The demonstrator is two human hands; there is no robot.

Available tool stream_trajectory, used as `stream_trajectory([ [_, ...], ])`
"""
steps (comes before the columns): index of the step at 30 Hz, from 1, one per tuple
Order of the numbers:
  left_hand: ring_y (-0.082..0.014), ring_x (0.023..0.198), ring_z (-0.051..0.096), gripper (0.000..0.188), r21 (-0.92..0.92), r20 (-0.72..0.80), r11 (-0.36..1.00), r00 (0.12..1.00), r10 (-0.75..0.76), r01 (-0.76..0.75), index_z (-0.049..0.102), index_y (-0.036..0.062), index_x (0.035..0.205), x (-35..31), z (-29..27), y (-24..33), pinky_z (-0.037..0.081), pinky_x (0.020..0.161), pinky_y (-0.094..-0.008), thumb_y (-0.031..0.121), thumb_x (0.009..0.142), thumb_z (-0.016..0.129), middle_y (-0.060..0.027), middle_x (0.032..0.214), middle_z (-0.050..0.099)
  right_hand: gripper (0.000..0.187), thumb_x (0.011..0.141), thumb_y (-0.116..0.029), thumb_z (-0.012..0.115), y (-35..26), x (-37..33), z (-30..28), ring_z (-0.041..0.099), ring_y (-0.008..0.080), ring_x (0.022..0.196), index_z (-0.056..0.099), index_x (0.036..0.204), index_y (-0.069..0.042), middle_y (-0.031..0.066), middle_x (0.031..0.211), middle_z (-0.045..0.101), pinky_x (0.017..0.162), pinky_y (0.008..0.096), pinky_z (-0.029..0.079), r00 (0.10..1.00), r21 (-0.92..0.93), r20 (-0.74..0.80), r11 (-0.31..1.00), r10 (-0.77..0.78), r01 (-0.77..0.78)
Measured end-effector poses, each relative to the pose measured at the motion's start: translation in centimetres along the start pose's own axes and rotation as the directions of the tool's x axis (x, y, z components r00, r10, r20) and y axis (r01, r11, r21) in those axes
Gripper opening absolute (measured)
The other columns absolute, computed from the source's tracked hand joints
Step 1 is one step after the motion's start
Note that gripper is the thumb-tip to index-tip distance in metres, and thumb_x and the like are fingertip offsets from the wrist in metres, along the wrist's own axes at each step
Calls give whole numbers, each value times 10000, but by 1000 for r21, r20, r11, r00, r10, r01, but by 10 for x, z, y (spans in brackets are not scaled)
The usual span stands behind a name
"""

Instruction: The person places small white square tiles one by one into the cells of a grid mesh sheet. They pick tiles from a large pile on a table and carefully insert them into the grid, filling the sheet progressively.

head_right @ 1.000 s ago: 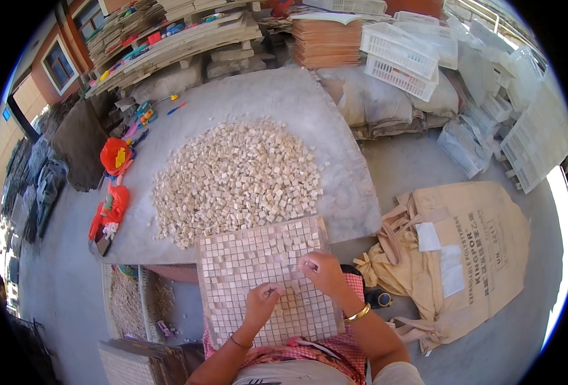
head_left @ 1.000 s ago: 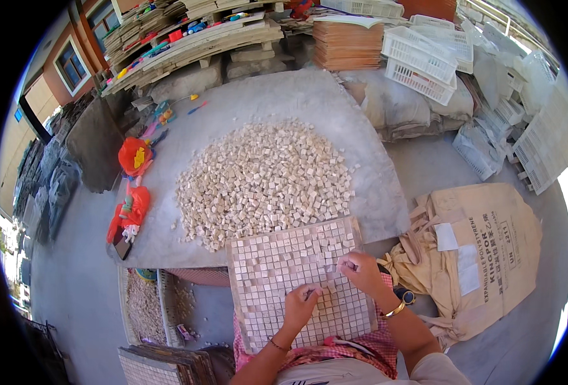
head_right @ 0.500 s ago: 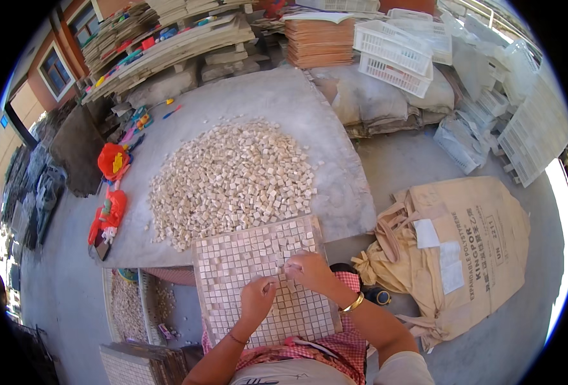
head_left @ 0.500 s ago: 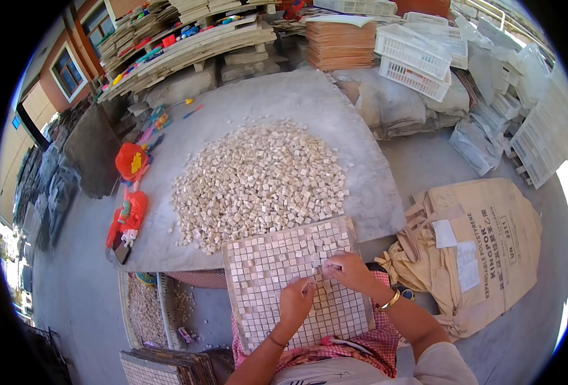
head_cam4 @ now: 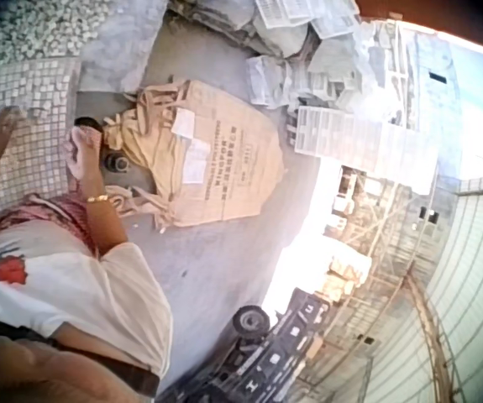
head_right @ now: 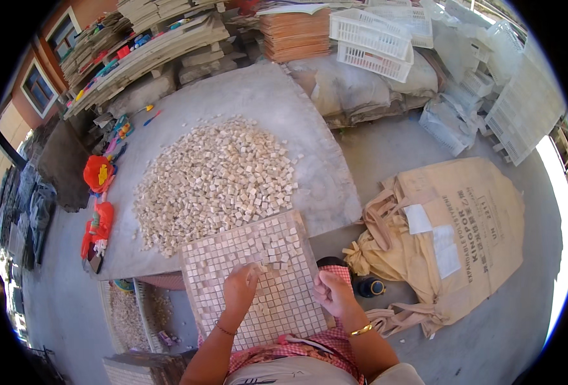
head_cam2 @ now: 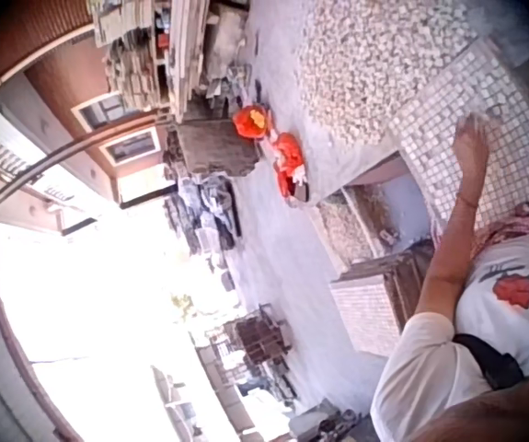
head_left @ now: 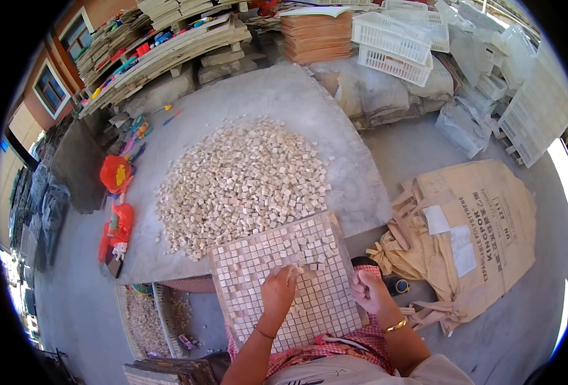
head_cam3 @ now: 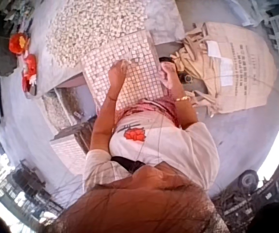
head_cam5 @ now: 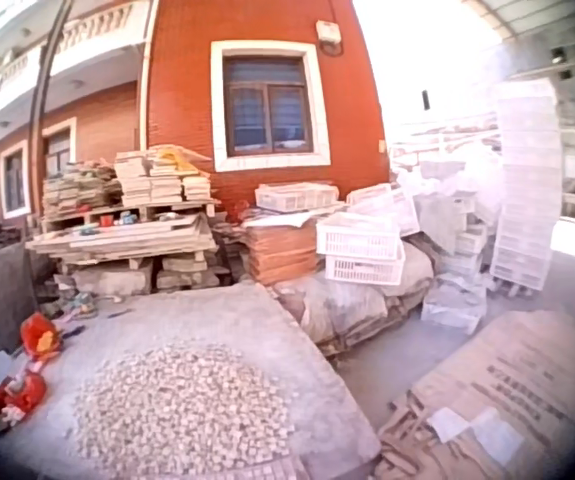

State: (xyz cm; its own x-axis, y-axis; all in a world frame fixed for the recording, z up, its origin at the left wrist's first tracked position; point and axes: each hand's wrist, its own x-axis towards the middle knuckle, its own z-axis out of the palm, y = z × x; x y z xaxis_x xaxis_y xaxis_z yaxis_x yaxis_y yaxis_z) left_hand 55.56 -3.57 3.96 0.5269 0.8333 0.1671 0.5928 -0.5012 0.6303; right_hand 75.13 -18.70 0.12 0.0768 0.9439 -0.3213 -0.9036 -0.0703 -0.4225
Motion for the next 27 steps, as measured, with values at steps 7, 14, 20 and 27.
stream_trajectory([
  [7, -338, 712, 593, 149, 72, -32, 995, 997, 65, -62, 630, 79, 928, 17, -1, -13, 486, 602, -411, 135, 791, 651, -125, 808, 588, 214, 917, -270, 558, 8, 2, 19, 400, 70, 548, 542, 849, -68, -28, 638, 445, 474, 193, 318, 1000, -95, 6, 995, -10, 10],
  [14, -335, 722, 580, 118, -36, -54, 995, 994, 94, -96, 623, 54, 870, 27, 6, -20, 464, 629, -411, 106, 770, 659, -132, 795, 596, 214, 916, -268, 561, 10, -5, 17, 393, 58, 545, 547, 848, -65, -35, 639, 449, 474, 186, 314, 999, -113, -5, 993, -43, 42],
  [20, -327, 744, 573, 135, -2, -30, 1000, 1000, 10, -10, 598, 43, 872, 31, 10, -20, 450, 631, -415, 84, 760, 662, -132, 775, 583, 187, 906, -230, 578, 14, -9, 16, 380, 52, 535, 540, 841, -60, -37, 642, 447, 478, 179, 313, 993, -130, -111, 991, -44, 29],
  [27, -323, 775, 584, 105, 70, 15, 997, 999, 40, -41, 567, 53, 851, 31, 7, -16, 476, 642, -427, 116, 797, 631, -123, 823, 591, 173, 833, -183, 662, 25, 6, 34, 533, 130, 594, 616, 838, -17, 24, 673, 556, 535, 278, 422, 925, -924, 129, 295, -358, 243],
])
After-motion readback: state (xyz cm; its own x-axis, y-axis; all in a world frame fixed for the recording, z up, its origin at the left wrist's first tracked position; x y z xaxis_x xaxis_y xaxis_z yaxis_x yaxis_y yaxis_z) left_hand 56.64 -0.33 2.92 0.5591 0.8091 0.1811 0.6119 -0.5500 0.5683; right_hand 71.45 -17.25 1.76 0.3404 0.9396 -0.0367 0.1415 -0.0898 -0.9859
